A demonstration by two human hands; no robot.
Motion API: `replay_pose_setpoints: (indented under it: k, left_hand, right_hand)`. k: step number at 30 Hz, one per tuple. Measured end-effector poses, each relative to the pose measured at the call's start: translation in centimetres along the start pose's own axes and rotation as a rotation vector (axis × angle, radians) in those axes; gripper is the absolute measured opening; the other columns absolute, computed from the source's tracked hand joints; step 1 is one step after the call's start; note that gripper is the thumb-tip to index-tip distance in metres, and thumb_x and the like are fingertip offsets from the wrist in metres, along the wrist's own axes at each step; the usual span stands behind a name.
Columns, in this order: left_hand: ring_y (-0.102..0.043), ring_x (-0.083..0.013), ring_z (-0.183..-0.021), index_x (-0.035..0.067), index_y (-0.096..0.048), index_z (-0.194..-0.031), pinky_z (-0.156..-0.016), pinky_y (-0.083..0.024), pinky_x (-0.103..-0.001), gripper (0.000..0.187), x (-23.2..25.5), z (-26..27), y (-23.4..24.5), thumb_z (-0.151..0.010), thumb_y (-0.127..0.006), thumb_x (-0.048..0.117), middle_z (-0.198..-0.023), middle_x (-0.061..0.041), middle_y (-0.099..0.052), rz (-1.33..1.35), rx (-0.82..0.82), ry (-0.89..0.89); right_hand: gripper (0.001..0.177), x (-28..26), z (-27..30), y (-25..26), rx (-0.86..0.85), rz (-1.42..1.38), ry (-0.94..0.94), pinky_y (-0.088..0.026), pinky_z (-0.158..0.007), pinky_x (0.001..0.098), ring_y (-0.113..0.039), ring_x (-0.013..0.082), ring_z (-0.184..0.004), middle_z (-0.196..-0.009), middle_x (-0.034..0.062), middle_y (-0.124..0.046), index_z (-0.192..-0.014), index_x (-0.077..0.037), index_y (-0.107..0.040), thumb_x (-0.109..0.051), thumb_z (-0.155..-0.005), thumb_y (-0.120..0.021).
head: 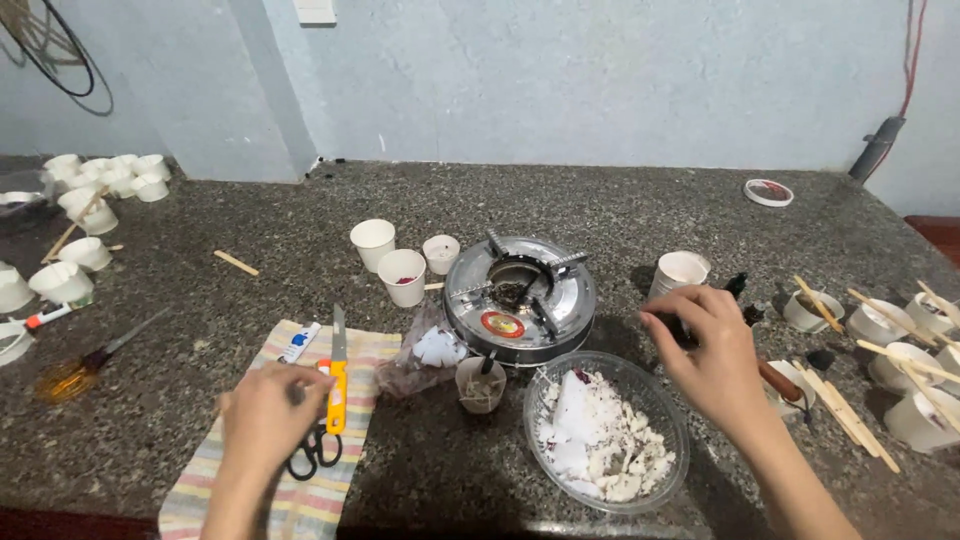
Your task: Cleaning wax residue from a portable burner and candle molds using a utility knife.
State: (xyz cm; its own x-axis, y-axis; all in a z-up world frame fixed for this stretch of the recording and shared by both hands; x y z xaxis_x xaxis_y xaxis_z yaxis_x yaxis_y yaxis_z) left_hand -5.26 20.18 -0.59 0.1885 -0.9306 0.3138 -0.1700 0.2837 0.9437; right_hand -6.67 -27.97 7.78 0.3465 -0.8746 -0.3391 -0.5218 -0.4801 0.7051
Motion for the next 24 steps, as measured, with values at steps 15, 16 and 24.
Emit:
replay_pose_setpoints:
  k: [15, 16, 24]
  left_hand:
    - [-0.052, -0.0229, -0.050, 0.015, -0.053, -0.043, -0.061, -0.041, -0.033, 0.054, 1.4, 1.0, 0.6, -0.089, -0.064, 0.043, -0.044, -0.003, -0.051, 0.236, -0.029, 0.185]
    - [-0.052, -0.0229, -0.050, 0.015, -0.053, -0.043, -0.061, -0.041, -0.033, 0.054, 1.3, 1.0, 0.9, -0.089, -0.064, 0.043, -0.044, -0.003, -0.051, 0.238, -0.029, 0.182]
    - [-0.064, -0.0136, -0.051, 0.010, -0.060, -0.131, -0.040, -0.055, -0.025, 0.031, 7.9, 2.3, 4.9, -0.105, -0.052, 0.025, -0.079, -0.006, -0.076, 0.603, -0.061, 0.007]
  right_hand:
    - [0.026, -2.8, -0.7, -1.9, -0.105, -0.082, 0.082, -0.044, -0.104, 0.0467, -0.057, 0.0225, -0.118, -0.116, 0.0040, -0.070, -0.109, -0.015, -0.075, -0.031, -0.094, -0.063]
    - [0.026, -2.7, -0.8, -1.9, -0.103, -0.080, 0.081, -0.044, -0.104, 0.0467, -0.057, 0.0225, -0.118, -0.116, 0.0040, -0.070, -0.109, -0.015, -0.075, -0.031, -0.094, -0.063]
    - [0.029, -2.4, -2.0, -3.0, -0.198, -0.008, -0.003, -0.044, -0.103, 0.0469, -0.058, 0.0237, -0.116, -0.115, 0.0039, -0.071, -0.109, -0.019, -0.077, -0.038, -0.094, -0.062]
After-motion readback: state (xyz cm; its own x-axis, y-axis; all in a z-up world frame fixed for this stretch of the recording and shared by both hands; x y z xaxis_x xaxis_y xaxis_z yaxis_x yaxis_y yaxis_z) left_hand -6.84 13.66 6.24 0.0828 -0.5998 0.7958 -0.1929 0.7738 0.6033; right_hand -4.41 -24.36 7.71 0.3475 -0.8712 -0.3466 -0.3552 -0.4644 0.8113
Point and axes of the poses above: each hand's wrist, its own z-axis away from the middle knuckle, its own y-axis out of the back of the hand, x = y × z, the point moved 7 cm from there along -z, towards the middle knuckle
